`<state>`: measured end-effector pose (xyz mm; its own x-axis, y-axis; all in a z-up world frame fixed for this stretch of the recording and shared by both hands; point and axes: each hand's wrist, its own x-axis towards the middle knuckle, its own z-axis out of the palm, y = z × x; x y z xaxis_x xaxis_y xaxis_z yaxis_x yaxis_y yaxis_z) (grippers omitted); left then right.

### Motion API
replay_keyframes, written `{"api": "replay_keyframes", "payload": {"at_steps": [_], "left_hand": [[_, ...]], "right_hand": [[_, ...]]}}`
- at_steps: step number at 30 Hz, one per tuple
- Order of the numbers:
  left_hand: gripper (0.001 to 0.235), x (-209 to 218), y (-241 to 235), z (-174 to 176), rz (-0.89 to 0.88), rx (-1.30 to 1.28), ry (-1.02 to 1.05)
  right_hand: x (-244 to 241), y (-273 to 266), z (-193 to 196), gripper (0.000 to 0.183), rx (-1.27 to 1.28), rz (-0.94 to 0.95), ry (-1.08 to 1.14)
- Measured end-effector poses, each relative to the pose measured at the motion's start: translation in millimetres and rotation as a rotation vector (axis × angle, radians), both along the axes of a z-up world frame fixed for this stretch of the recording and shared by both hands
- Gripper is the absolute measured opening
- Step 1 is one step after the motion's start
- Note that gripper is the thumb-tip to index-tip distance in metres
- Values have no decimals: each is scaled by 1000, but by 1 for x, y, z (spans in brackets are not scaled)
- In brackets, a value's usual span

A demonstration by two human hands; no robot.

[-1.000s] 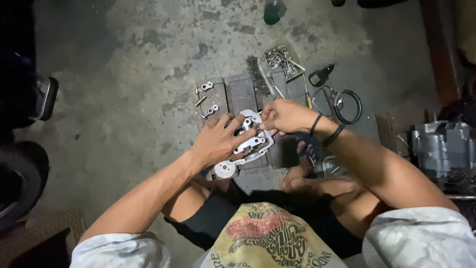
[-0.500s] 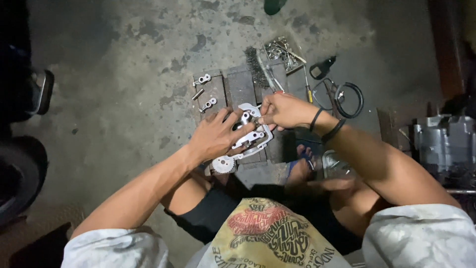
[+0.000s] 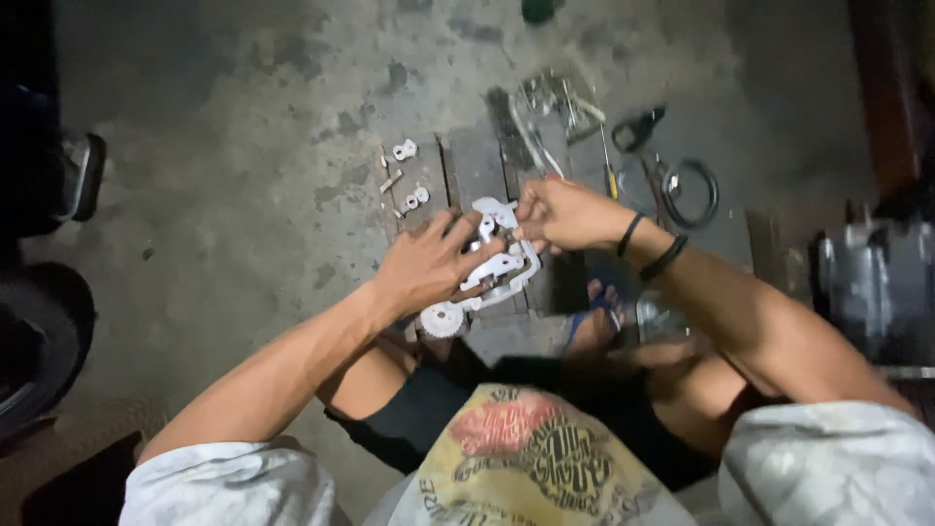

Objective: Assembling valves, springs, and retainers into a motorcycle engine cylinder head using hand tools.

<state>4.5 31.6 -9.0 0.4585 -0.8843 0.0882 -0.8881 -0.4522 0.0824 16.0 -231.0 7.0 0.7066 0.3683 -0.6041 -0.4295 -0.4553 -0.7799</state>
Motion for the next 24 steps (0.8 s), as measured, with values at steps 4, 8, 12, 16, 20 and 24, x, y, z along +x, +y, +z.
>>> {"api": "replay_keyframes", "payload": {"at_steps": [4, 8, 12, 16, 20, 24], "left_hand": [[85, 5, -2, 0, -10, -15, -21], [83, 1, 3, -1, -10, -5, -29], [82, 3, -1, -4, -9, 32, 52], [81, 6, -2, 12, -10, 25, -67], [82, 1, -1, 12, 4, 124, 140], [78, -1, -1, 23, 18, 140, 179]], "right_hand": [[6, -2, -3, 34, -32, 23, -30], [3, 2, -2, 34, -58, 69, -43], [-1, 2, 3, 29, -124, 83, -83], [1, 4, 11, 31, -146, 18, -104], [-5, 2, -2, 37, -37, -33, -13], [-5, -1, -7, 40, -10, -29, -1]]}}
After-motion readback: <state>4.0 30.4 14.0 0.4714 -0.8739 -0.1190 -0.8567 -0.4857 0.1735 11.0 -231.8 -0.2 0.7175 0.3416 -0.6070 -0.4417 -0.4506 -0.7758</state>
